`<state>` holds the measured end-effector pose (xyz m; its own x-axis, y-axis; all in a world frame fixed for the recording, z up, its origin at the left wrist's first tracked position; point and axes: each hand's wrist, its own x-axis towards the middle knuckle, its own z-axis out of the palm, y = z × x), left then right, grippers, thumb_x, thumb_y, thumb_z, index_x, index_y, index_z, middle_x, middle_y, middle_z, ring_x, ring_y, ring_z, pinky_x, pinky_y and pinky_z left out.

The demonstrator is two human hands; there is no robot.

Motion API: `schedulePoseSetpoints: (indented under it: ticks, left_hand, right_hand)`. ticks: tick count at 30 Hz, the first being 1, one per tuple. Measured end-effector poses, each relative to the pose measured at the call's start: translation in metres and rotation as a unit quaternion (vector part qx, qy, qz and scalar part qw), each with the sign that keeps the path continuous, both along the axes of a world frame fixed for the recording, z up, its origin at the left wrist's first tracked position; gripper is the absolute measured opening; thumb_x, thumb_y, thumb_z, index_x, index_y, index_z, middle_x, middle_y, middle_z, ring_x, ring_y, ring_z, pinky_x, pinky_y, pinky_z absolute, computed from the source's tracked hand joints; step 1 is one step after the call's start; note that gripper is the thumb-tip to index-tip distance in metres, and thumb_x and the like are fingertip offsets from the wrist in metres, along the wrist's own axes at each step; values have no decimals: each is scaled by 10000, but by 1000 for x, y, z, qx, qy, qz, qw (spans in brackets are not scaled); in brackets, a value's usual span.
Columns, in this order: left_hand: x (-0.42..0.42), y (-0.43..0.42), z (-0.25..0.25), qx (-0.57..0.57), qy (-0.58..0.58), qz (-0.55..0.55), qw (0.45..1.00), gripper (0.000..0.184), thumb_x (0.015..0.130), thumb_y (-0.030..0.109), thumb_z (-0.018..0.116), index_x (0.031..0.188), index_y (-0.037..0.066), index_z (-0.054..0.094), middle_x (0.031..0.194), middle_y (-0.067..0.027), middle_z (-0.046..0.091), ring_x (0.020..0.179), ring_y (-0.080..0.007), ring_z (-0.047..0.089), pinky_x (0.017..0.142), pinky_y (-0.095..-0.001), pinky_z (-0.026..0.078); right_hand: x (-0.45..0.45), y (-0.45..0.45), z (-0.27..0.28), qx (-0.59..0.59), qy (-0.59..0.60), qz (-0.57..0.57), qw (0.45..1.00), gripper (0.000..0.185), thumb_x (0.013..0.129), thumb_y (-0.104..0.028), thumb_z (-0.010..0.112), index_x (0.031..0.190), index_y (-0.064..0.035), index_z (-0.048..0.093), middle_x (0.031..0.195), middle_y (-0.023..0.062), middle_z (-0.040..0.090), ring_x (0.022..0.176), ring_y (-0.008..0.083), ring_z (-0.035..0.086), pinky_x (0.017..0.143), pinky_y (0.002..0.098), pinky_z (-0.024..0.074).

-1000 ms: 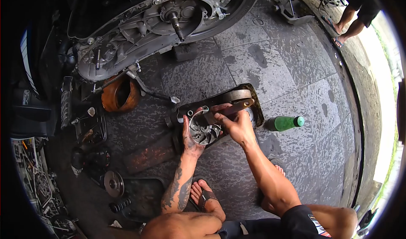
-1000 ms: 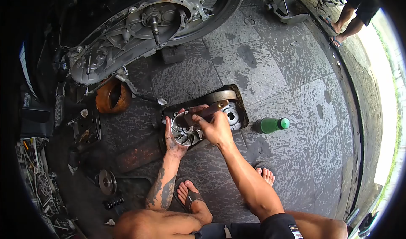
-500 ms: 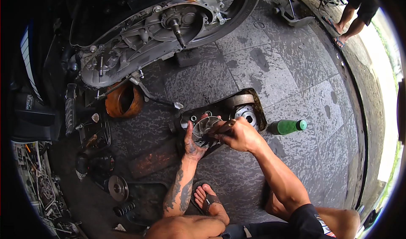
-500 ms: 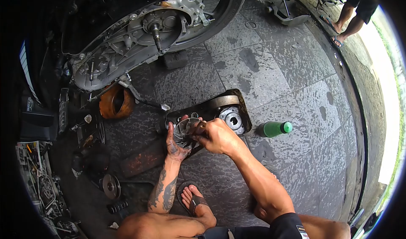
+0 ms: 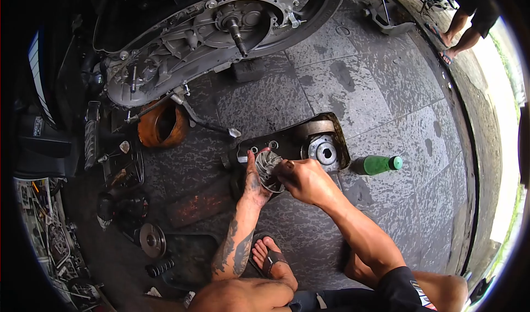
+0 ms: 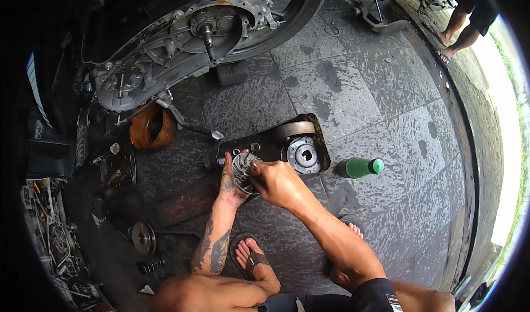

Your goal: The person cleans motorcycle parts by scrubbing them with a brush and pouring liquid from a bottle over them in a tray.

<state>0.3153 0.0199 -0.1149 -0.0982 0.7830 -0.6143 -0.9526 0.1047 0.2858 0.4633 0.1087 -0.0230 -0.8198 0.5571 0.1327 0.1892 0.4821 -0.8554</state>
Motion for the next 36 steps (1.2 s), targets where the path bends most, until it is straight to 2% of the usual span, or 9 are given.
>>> schedulePoseSetpoints:
  ticks: [2, 6, 10, 12, 17, 21, 25, 28, 36]
  left_hand:
    - [1, 2, -3, -17, 7, 8, 1000, 554, 945, 625, 420, 1214, 168, 582, 1091, -73, 671, 1004, -261, 657, 853, -440, 557]
    - [5, 2, 9, -26, 31, 29, 999, 531, 945, 620, 428, 1193, 176, 584, 1079, -71, 674, 980, -256, 659, 836, -437, 560]
    - [4, 2, 8, -78, 47, 43, 995, 534, 951, 604, 439, 1207, 150, 559, 1110, -71, 655, 982, -245, 653, 839, -426, 561]
    - [4, 2, 10, -17, 67, 27, 997, 535, 949, 603, 445, 1204, 147, 560, 1110, -75, 652, 999, -253, 647, 865, -437, 549]
    - [3, 9, 24, 176, 70, -7, 982, 512, 1001, 492, 418, 1293, 84, 517, 1281, -174, 587, 1154, -264, 598, 982, -402, 496]
    - [5, 7, 13, 188, 114, -53, 974, 527, 997, 508, 414, 1303, 89, 507, 1280, -179, 587, 1173, -273, 584, 986, -406, 492]
    - [0, 8, 17, 212, 134, -83, 964, 593, 976, 565, 406, 1305, 83, 505, 1322, -200, 551, 1210, -296, 558, 1034, -424, 454]
    - [1, 9, 17, 204, 113, -80, 969, 614, 971, 585, 391, 1303, 82, 508, 1342, -207, 531, 1233, -298, 538, 1054, -429, 433]
    - [0, 10, 15, 230, 130, -96, 960, 714, 954, 659, 305, 1328, 80, 494, 1367, -203, 510, 1257, -304, 515, 1057, -436, 425]
  right_hand:
    - [4, -2, 3, 6, -67, -16, 998, 220, 805, -17, 652, 1021, -20, 688, 919, 160, 688, 838, 319, 691, 698, 366, 541]
    - [-12, -13, 15, -44, 83, -89, 992, 159, 808, -24, 658, 963, -10, 689, 876, 169, 681, 818, 344, 683, 692, 376, 537]
    - [-4, -14, 4, 26, -70, -84, 994, 167, 825, -43, 664, 987, -10, 683, 878, 202, 681, 838, 346, 690, 696, 357, 535]
    - [-9, -11, 6, -78, 59, -119, 988, 177, 837, -86, 669, 997, -12, 684, 876, 181, 690, 809, 301, 697, 712, 370, 528]
    - [6, 18, 0, -40, -65, 49, 996, 181, 794, -79, 697, 968, -31, 692, 871, 157, 701, 831, 358, 677, 720, 394, 534]
    - [5, 20, 12, -83, 86, 41, 992, 201, 775, -52, 691, 975, -49, 706, 882, 158, 703, 844, 343, 679, 743, 389, 539]
    - [8, 30, 3, -45, -71, 130, 988, 208, 765, -34, 708, 973, -36, 700, 905, 160, 705, 849, 339, 681, 736, 384, 545]
    - [10, 27, 21, -76, 62, 97, 990, 214, 757, -20, 714, 971, -31, 698, 904, 167, 702, 847, 352, 678, 737, 391, 547]
    - [9, 26, 18, -49, 29, 118, 991, 259, 725, 6, 693, 981, -33, 695, 912, 165, 702, 870, 345, 679, 775, 398, 544]
